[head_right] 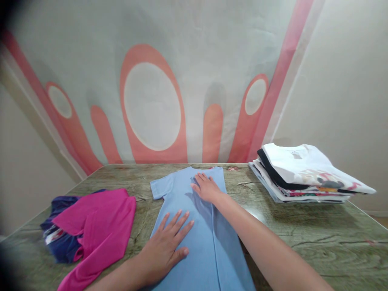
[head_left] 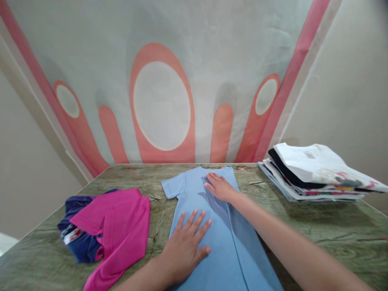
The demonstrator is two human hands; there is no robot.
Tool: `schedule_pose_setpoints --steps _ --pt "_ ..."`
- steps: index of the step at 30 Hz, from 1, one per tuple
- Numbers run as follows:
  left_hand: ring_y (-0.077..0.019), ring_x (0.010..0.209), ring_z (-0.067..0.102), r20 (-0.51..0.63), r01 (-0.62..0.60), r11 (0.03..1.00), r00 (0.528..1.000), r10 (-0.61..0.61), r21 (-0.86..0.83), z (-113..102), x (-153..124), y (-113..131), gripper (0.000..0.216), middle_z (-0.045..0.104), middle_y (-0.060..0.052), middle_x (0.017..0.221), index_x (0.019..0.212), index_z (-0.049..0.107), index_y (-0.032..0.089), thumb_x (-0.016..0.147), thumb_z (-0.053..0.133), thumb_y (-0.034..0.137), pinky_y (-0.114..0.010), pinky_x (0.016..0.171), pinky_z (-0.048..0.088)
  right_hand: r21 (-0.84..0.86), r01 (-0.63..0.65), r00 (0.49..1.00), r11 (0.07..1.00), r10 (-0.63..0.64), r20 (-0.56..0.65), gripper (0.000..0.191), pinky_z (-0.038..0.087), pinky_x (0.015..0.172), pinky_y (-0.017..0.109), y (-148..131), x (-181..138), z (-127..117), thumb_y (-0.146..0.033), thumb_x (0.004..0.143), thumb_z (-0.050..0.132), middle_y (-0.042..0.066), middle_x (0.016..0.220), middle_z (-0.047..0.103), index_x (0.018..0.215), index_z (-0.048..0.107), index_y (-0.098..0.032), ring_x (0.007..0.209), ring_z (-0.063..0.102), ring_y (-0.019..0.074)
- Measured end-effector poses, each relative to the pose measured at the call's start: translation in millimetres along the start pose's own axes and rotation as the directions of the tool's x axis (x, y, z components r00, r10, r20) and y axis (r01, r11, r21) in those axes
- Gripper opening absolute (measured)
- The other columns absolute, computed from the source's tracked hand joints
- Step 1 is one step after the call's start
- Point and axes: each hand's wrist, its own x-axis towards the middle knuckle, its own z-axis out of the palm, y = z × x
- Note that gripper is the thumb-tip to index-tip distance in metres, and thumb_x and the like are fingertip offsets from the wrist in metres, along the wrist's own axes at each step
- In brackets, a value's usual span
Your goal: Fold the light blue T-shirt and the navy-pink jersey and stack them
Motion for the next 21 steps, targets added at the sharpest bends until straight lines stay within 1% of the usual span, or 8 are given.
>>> schedule_pose_setpoints --steps 5,8,10,12,14,16,18,21 --pt "-0.0274 0.145 0.008 0.017 0.006 1.000 1.000 -0.005 -0.029 0 1 -1 0.062 0.008 -0.001 0.158 0.151 0.004 0.036 0.096 0.026 0.057 -0.054 0.116 0.009 -0.020 0.034 0.999 0.999 -0.035 -0.027 0.071 0.012 0.115 0.051 0 4 7 -0.059 0.095 0.024 0.013 0.155 0.022 0.150 0.023 -0.013 0.145 0.015 0.0263" --pt "-0.0274 0.146 0.008 0.028 0.008 0.999 1.000 -0.007 -0.045 0 2 -1 0.063 0.007 -0.001 0.159 0.151 0.004 0.036 0.096 0.026 0.058 -0.055 0.116 0.009 0.033 0.057 0.987 0.998 -0.051 -0.152 0.069 0.016 0.115 0.049 5 0 10 -0.055 0.096 0.029 0.014 0.154 0.025 0.150 0.024 -0.012 0.144 0.018 0.0260" --pt "-0.0272 0.146 0.007 0.029 0.016 0.998 0.999 -0.014 -0.056 0 3 0 0.062 0.008 -0.001 0.159 0.151 0.006 0.037 0.096 0.027 0.058 -0.055 0.116 0.009 0.101 0.076 0.958 0.992 -0.044 -0.285 0.058 0.022 0.114 0.045 12 -1 7 -0.046 0.098 0.031 0.013 0.151 0.035 0.146 0.033 -0.013 0.141 0.027 0.0233" --pt "-0.0274 0.145 0.008 0.026 0.025 0.997 0.999 -0.024 -0.071 1 2 0 0.062 0.009 -0.001 0.158 0.151 0.008 0.037 0.096 0.027 0.057 -0.055 0.116 0.009 0.169 0.113 0.922 0.979 -0.040 -0.385 0.044 0.031 0.110 0.039 20 -2 3 -0.033 0.098 0.032 0.010 0.138 0.052 0.135 0.049 -0.018 0.130 0.043 0.0197" --pt "-0.0278 0.145 0.010 0.033 0.022 0.995 0.999 -0.019 -0.100 2 1 0 0.061 0.011 -0.001 0.158 0.151 0.011 0.037 0.096 0.030 0.057 -0.056 0.115 0.009 0.213 0.153 0.905 0.965 -0.050 -0.423 0.034 0.040 0.103 0.034 27 -3 1 -0.022 0.095 0.036 0.008 0.119 0.064 0.119 0.062 -0.020 0.114 0.055 0.0173" --pt "-0.0282 0.145 0.014 0.033 0.013 0.989 0.999 -0.008 -0.146 -2 1 -4 0.062 0.014 -0.002 0.158 0.151 0.016 0.036 0.095 0.036 0.055 -0.055 0.115 0.013 0.223 0.169 0.903 0.960 -0.061 -0.425 0.029 0.043 0.097 0.032 29 -2 2 -0.014 0.090 0.043 0.006 0.107 0.067 0.108 0.065 -0.020 0.105 0.058 0.0169" --pt "-0.0265 0.143 0.023 -0.014 0.018 0.979 1.000 -0.022 -0.203 -11 8 -14 0.060 0.021 -0.004 0.157 0.149 0.026 0.033 0.094 0.042 0.050 -0.049 0.115 0.022 0.219 0.170 0.902 0.961 -0.062 -0.427 0.028 0.044 0.095 0.031 29 -2 3 -0.008 0.084 0.047 0.006 0.103 0.067 0.103 0.066 -0.019 0.102 0.059 0.0167" --pt "-0.0208 0.126 0.049 -0.125 0.070 0.957 0.986 -0.109 -0.280 -35 45 -41 0.045 0.052 -0.005 0.140 0.137 0.047 0.027 0.094 0.044 0.039 -0.035 0.106 0.037 0.222 0.153 0.898 0.963 -0.042 -0.438 0.031 0.044 0.092 0.029 27 -1 4 -0.003 0.081 0.046 0.005 0.102 0.067 0.099 0.065 -0.019 0.099 0.058 0.0162"
